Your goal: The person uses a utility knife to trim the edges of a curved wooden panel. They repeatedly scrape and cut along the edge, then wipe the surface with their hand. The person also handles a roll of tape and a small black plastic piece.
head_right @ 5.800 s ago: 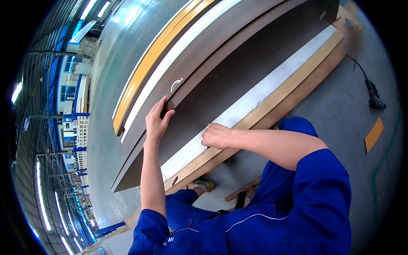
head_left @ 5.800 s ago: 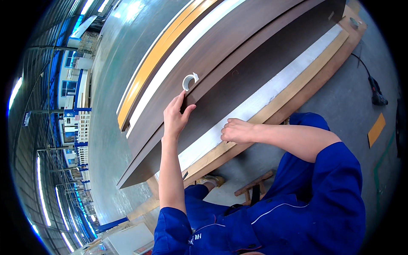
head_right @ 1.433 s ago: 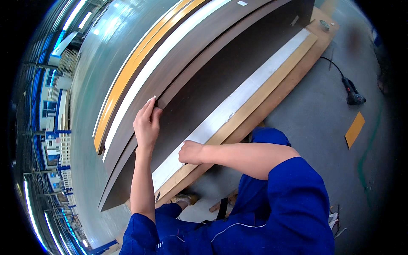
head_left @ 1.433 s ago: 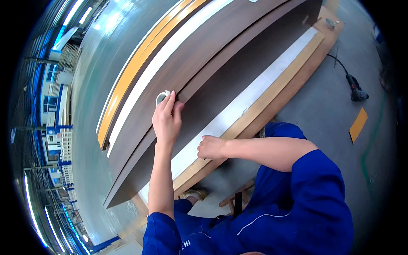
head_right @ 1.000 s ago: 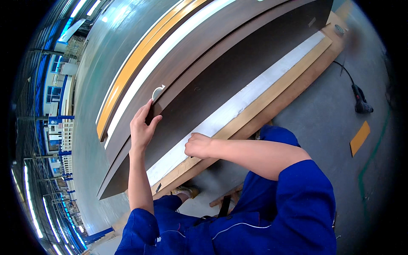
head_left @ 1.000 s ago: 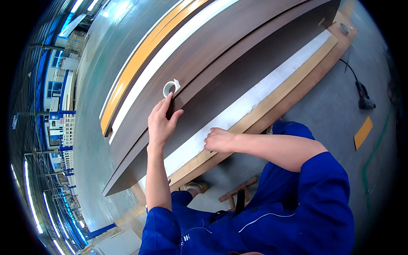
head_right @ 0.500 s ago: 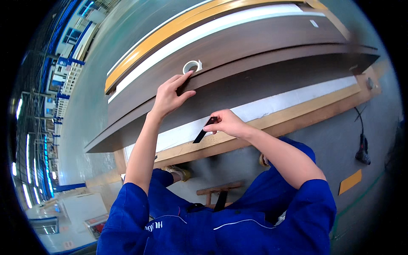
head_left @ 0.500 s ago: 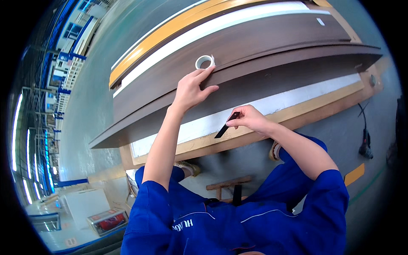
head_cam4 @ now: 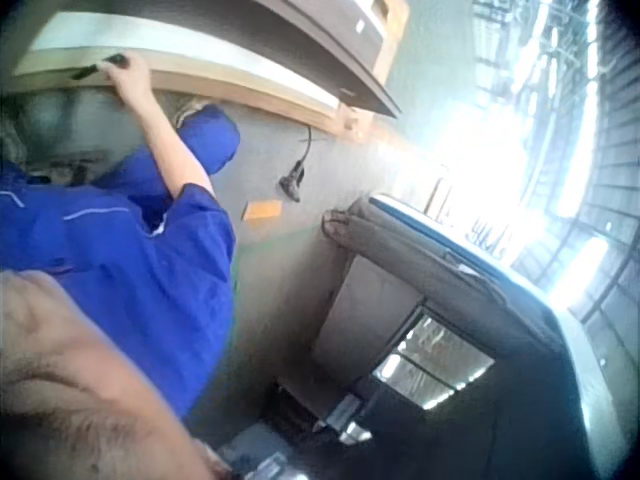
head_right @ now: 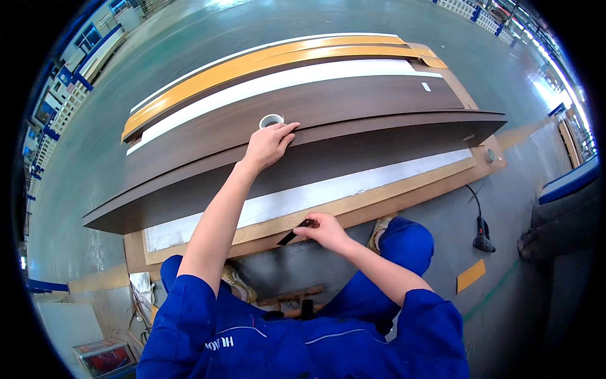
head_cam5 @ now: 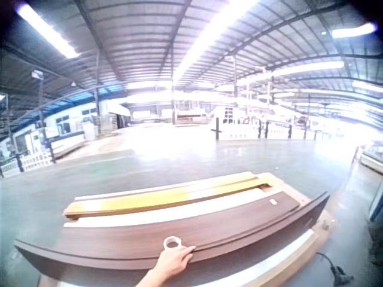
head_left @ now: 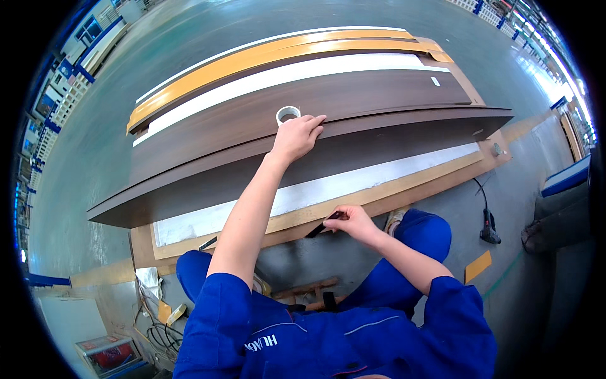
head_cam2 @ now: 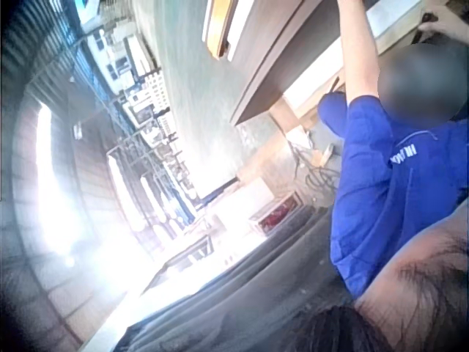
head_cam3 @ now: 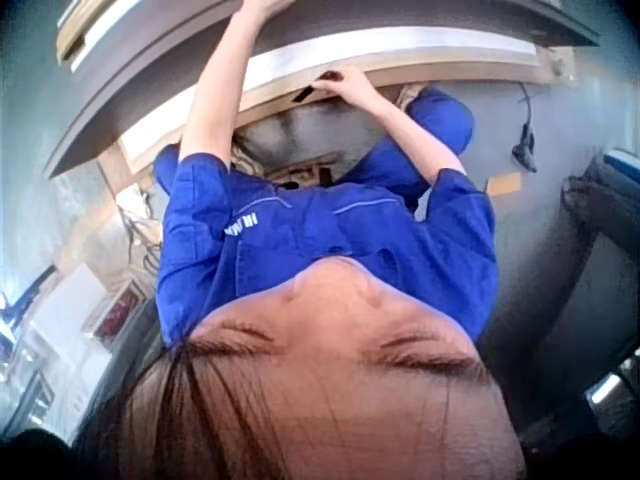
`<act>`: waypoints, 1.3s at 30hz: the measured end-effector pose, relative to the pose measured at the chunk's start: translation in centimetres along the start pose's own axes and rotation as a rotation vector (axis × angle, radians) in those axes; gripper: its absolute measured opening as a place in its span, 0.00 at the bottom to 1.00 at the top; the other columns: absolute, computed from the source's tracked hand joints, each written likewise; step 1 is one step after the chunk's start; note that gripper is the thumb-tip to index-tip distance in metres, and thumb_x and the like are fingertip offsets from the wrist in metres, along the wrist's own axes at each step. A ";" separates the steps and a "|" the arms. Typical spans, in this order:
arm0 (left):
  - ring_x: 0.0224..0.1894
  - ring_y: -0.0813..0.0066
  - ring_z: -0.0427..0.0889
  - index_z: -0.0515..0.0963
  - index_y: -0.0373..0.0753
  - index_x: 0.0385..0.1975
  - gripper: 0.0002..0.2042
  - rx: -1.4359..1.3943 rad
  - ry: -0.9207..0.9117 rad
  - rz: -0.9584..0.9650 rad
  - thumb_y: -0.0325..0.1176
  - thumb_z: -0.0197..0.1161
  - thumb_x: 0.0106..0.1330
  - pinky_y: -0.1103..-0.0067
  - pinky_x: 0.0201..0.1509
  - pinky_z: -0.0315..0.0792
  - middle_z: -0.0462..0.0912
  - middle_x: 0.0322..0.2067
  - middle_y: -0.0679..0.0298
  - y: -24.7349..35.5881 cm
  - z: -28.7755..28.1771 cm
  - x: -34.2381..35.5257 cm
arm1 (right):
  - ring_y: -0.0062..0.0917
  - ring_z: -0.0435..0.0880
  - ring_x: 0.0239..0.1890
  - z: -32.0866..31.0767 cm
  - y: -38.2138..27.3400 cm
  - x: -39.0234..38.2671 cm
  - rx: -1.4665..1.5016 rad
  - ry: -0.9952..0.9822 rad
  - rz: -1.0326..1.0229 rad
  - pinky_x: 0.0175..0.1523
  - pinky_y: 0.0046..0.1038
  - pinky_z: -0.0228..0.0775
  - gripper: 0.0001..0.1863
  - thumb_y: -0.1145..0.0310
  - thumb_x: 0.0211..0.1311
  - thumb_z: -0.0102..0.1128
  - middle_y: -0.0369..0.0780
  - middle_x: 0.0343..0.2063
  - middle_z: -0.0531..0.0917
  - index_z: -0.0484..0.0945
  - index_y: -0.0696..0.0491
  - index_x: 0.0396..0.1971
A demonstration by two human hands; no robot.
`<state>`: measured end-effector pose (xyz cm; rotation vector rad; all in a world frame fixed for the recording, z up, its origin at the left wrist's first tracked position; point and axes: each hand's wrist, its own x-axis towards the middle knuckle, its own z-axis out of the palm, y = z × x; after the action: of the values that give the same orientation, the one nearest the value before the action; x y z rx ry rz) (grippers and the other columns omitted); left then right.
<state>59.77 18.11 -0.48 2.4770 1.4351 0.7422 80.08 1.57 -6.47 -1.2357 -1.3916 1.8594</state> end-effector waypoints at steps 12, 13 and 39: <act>0.47 0.55 0.80 0.74 0.40 0.56 0.20 -0.096 -0.008 0.175 0.35 0.63 0.63 0.67 0.50 0.75 0.80 0.45 0.56 -0.2 -1.8 -0.1 | 0.13 0.76 0.29 -0.7 1.5 3.0 0.227 0.109 0.081 0.37 0.18 0.68 0.07 0.68 0.60 0.67 0.32 0.27 0.82 0.82 0.55 0.34; 0.47 0.54 0.80 0.76 0.39 0.54 0.17 -0.218 0.014 0.155 0.32 0.60 0.65 0.67 0.50 0.75 0.80 0.45 0.55 -0.1 -2.3 -0.2 | 0.12 0.77 0.29 -1.0 1.2 3.1 0.259 0.135 0.146 0.36 0.17 0.68 0.07 0.68 0.61 0.67 0.32 0.27 0.82 0.82 0.54 0.35; 0.36 0.84 0.79 0.72 0.35 0.61 0.28 -0.921 -0.267 -0.692 0.28 0.70 0.59 0.78 0.52 0.72 0.83 0.28 0.68 6.9 5.6 -15.8 | 0.19 0.86 0.34 -1.3 1.5 0.5 0.259 0.050 -0.030 0.41 0.19 0.77 0.06 0.73 0.64 0.61 0.39 0.31 0.86 0.79 0.60 0.37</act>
<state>61.42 1.56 -7.70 1.2299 1.2931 0.6599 81.13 2.07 -8.18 -1.1162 -1.0966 1.9044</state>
